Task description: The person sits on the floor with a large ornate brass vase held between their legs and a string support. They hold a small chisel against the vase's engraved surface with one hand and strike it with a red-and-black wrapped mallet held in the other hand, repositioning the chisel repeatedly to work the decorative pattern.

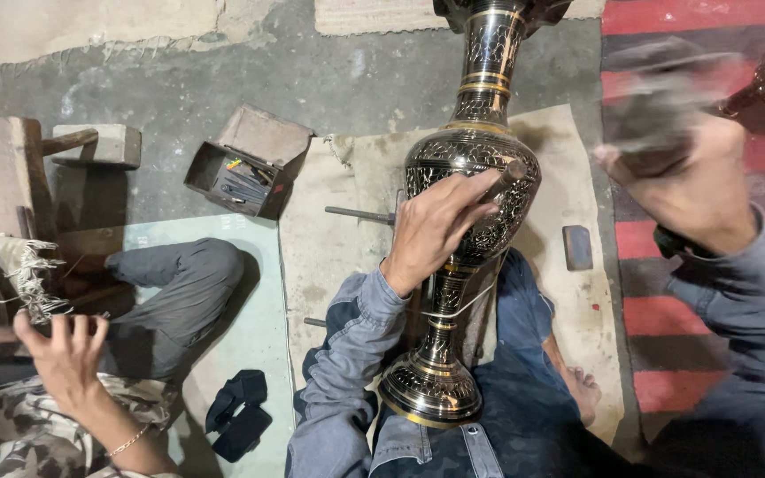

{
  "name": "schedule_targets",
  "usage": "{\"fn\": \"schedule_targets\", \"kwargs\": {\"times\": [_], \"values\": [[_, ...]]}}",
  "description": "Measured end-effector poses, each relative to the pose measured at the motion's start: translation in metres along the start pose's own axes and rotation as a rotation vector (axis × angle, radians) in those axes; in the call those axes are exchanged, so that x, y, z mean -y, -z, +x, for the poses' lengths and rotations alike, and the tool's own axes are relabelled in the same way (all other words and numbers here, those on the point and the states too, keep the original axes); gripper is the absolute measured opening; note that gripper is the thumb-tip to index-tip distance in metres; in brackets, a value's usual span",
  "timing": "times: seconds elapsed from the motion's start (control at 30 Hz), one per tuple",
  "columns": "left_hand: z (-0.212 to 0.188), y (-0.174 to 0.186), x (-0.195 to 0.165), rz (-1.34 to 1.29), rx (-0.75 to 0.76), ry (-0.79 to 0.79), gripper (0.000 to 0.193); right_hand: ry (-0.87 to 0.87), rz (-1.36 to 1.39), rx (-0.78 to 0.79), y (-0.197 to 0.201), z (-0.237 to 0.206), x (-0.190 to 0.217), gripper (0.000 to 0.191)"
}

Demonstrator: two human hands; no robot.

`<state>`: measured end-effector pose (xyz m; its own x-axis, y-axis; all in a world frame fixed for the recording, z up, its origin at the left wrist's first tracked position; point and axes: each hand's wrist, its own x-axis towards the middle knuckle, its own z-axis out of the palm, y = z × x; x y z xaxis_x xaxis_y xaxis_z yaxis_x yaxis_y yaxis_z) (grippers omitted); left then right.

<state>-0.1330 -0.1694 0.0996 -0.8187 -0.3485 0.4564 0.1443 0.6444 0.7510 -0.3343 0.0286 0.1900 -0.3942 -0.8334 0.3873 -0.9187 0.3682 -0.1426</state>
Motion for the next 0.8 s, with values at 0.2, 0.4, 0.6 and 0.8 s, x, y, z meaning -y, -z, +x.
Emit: {"fn": "schedule_targets", "kwargs": {"times": [0.2, 0.4, 0.6, 0.8], "values": [[-0.004, -0.003, 0.004, 0.029, 0.002, 0.006, 0.04, -0.013, -0.07, -0.03, 0.01, -0.005, 0.004, 0.017], [-0.029, -0.013, 0.005, -0.322, -0.233, 0.338, 0.039, 0.028, -0.199, 0.09, -0.007, -0.01, -0.011, 0.018], [-0.043, -0.022, 0.009, -0.247, -0.296, 0.235, 0.029, 0.008, 0.246, -0.084, -0.018, 0.021, -0.008, 0.024], [-0.041, -0.024, 0.008, -0.27, -0.297, 0.213, 0.031, 0.109, 0.169, 0.087, 0.009, 0.051, 0.012, 0.026]]}}
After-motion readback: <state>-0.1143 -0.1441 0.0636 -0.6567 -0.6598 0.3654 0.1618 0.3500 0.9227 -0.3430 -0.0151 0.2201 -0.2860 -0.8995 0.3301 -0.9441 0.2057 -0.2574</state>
